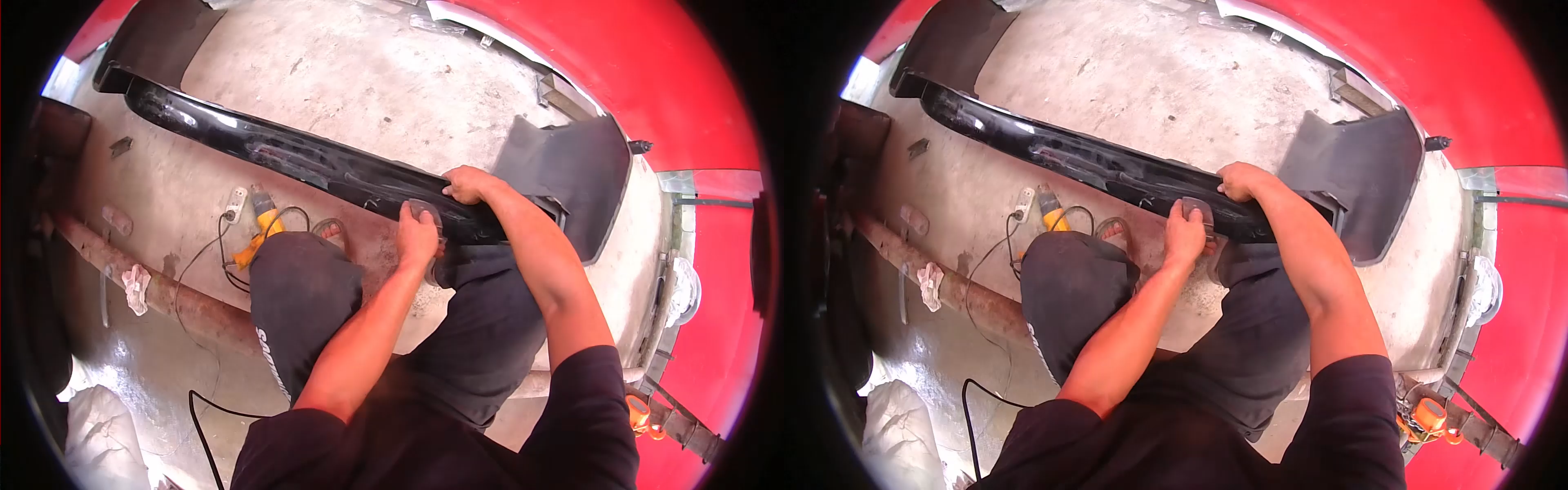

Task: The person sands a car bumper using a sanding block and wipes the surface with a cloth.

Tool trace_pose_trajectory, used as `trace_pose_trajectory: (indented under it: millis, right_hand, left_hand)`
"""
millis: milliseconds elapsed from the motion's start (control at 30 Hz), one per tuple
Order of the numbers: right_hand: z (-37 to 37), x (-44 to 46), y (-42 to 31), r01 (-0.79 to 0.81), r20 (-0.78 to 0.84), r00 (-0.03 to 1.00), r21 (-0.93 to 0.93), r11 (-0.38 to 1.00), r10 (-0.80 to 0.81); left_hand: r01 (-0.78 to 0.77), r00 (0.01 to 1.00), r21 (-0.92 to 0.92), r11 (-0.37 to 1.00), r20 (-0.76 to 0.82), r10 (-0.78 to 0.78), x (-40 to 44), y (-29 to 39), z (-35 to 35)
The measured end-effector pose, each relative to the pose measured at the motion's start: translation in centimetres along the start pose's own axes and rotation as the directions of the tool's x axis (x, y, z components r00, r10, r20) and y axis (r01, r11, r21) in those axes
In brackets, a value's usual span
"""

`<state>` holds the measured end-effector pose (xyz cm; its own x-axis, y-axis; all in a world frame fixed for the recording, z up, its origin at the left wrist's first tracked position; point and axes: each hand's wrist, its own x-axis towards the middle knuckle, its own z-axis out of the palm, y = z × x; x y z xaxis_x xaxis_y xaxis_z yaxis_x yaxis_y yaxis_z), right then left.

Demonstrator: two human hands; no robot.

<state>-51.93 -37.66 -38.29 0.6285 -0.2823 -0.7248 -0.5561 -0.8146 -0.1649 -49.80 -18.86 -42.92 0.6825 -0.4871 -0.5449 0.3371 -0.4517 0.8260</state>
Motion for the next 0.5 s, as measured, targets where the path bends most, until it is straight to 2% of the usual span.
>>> trace_pose_trajectory:
  millis: [33, 100, 267, 333, 400, 500]
  right_hand:
    - [-0.3, 0.2, -0.2, 0.006, 0.005, 1.000, -0.001, 1.000, -0.006]
    - [-0.4, -0.1, -0.8, 0.035, 0.054, 0.998, 0.013, 0.999, -0.035]
    - [0.1, 0.4, -0.2, 0.059, 0.048, 0.997, 0.003, 0.998, -0.059]
    - [0.0, 0.0, -0.6, 0.074, 0.022, 0.997, -0.072, 0.995, -0.072]
    - [-0.2, -0.8, -1.2, 0.057, 0.020, 0.998, -0.068, 0.996, -0.055]
    - [0.0, -0.5, -0.6, 0.058, -0.005, 0.998, -0.096, 0.994, -0.058]
  left_hand:
    - [0.033, 0.999, 0.035, 0.999, 0.017, -0.034, -1.5, 2.8, -0.8]
    - [0.093, 0.995, 0.067, 0.993, 0.027, -0.094, -3.1, 3.4, -0.9]
    - [0.076, 0.995, 0.113, 0.991, 0.053, -0.083, -3.9, 3.1, -0.5]
    - [0.063, 0.995, 0.114, 0.991, 0.075, -0.072, -3.3, 2.9, -0.4]
    - [0.207, 0.975, -0.155, 0.966, 0.114, -0.190, -2.3, 2.5, 0.2]
    - [0.249, 0.968, -0.125, 0.960, 0.065, -0.243, -1.8, 2.8, 1.2]
